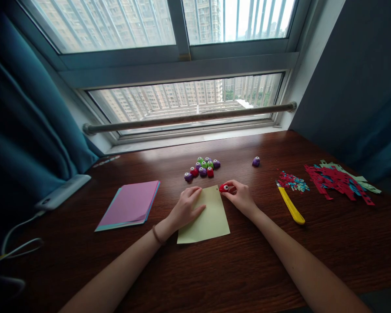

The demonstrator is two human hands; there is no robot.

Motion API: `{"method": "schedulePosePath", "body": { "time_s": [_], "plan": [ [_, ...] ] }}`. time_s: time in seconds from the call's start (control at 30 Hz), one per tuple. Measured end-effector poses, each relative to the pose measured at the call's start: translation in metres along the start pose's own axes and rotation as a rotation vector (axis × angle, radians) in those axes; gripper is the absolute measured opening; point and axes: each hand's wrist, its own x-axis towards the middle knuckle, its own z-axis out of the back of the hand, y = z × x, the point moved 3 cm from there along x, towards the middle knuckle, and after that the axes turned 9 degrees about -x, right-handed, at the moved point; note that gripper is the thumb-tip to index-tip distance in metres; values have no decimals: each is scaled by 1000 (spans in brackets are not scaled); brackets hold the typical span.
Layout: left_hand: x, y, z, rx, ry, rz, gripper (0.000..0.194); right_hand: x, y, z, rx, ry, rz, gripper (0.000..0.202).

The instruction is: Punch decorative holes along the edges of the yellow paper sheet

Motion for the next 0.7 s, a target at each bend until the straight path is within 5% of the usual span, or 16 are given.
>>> {"method": "schedulePosePath", "body": {
  "time_s": [0.33, 0.7],
  "plan": [
    [1, 1, 0, -2, 2, -4, 49, -2, 5, 0, -45, -3, 112, 20],
    [-1, 1, -1, -3, -2, -7, 48, -1, 5, 3, -48, -25, 68, 22]
  ]
}}
